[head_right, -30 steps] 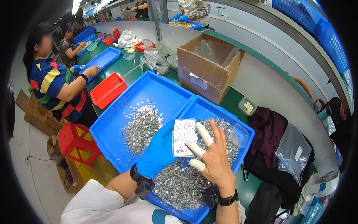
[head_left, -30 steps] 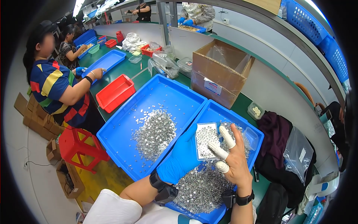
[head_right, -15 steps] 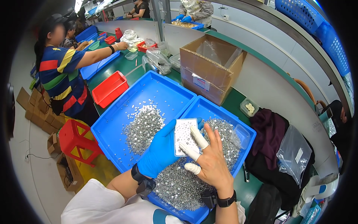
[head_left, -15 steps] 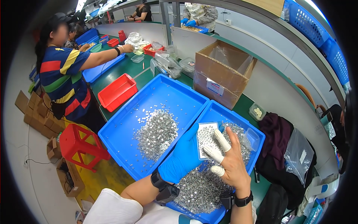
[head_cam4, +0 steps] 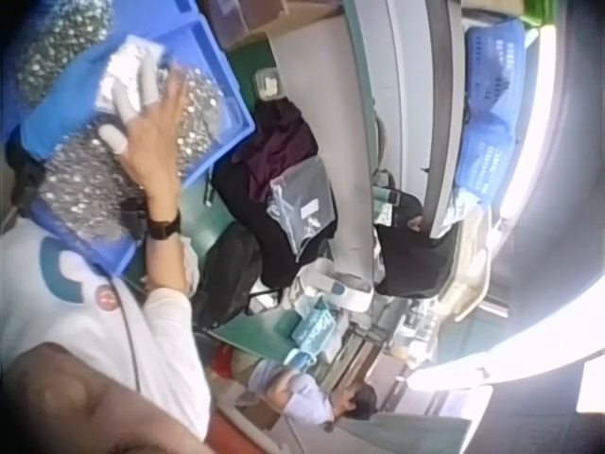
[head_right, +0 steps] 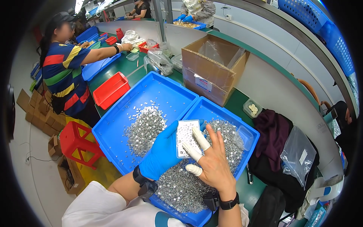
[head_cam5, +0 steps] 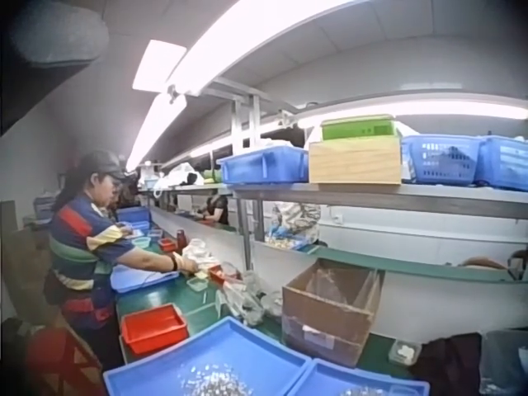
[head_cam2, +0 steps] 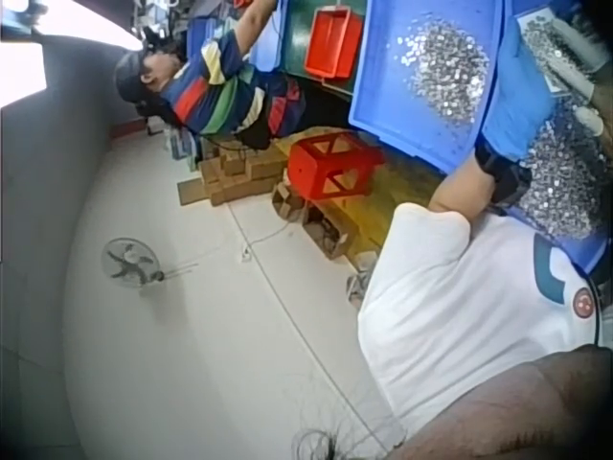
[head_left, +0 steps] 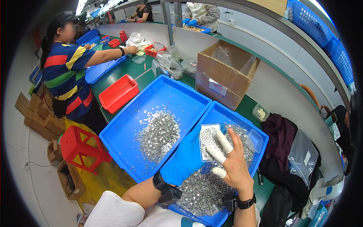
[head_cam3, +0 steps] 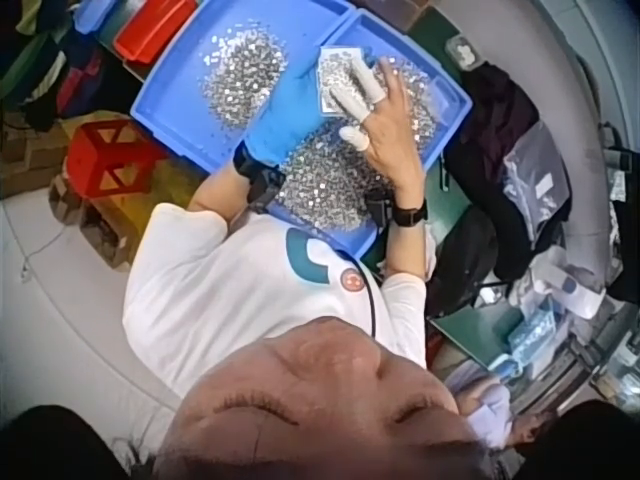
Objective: The person sorts small metal rings by hand, picking them from a blue tray and placing them onto a small clear plate. They then pour the rings from the plate back into the tray and scoop up more rings to repeat the process.
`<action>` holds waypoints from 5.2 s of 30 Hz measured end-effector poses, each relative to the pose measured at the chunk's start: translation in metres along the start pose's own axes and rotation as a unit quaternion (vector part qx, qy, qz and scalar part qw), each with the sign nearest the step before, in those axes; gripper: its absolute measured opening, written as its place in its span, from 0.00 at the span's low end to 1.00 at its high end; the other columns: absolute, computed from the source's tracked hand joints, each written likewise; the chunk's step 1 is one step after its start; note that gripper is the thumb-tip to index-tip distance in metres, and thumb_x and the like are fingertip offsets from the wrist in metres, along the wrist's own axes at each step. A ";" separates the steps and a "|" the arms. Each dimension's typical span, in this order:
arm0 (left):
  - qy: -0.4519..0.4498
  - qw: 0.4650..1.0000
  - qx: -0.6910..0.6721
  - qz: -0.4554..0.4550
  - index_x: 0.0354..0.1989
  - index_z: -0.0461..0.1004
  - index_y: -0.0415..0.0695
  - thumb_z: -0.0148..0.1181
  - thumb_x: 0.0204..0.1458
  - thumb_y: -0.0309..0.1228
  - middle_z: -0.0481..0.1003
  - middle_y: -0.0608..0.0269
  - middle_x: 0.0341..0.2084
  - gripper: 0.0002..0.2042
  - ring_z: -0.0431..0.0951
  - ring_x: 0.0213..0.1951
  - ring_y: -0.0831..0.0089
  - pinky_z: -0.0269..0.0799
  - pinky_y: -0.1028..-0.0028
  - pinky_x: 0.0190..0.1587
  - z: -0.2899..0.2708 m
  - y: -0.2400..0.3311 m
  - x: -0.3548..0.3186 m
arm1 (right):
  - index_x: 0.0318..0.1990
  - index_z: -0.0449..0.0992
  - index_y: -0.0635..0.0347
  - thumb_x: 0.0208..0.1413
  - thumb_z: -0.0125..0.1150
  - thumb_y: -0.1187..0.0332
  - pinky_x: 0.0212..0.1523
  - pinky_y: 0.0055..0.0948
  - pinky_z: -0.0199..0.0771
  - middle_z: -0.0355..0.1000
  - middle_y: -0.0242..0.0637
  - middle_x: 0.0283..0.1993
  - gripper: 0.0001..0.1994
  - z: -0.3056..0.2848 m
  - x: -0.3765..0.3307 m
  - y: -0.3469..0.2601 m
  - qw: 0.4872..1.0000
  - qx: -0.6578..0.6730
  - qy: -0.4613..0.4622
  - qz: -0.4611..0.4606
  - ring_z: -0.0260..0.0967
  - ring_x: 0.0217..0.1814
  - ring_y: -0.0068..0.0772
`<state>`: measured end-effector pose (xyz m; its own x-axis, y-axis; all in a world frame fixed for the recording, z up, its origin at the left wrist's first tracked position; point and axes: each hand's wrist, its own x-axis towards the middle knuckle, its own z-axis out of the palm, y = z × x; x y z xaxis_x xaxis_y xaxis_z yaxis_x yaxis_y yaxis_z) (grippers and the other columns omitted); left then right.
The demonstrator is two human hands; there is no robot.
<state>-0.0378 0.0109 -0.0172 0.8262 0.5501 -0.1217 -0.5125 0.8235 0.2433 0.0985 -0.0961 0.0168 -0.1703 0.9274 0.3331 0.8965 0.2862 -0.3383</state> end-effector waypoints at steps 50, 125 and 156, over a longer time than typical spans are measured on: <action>-0.002 1.000 -0.022 0.001 0.64 0.56 0.36 0.36 0.64 0.44 0.63 0.49 0.60 0.26 0.66 0.58 0.56 0.58 0.56 0.63 0.000 -0.002 -0.001 | 0.52 0.76 0.39 0.50 0.44 0.34 0.68 0.61 0.36 0.55 0.43 0.67 0.30 0.000 0.002 -0.003 0.999 0.001 0.003 -0.049 0.41 0.71 0.61; 0.013 0.999 -0.035 -0.026 0.65 0.53 0.38 0.35 0.64 0.44 0.58 0.48 0.63 0.27 0.62 0.62 0.53 0.56 0.51 0.63 0.015 -0.007 -0.009 | 0.59 0.68 0.51 0.57 0.39 0.37 0.67 0.63 0.35 0.50 0.47 0.69 0.33 0.000 -0.007 0.009 0.996 0.005 0.076 0.037 0.37 0.73 0.61; 0.002 0.981 0.086 -0.172 0.66 0.46 0.32 0.36 0.63 0.41 0.52 0.38 0.64 0.29 0.57 0.64 0.48 0.54 0.49 0.65 0.041 -0.029 -0.027 | 0.64 0.58 0.64 0.67 0.32 0.51 0.60 0.31 0.62 0.67 0.45 0.58 0.28 0.036 -0.015 0.063 0.786 0.505 0.254 0.251 0.65 0.59 0.35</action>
<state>-0.0360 -0.0333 0.0183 0.9420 0.2450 -0.2294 -0.1566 0.9254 0.3450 0.1430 -0.0827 -0.0415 0.5159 0.8422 0.1565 -0.0265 0.1984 -0.9798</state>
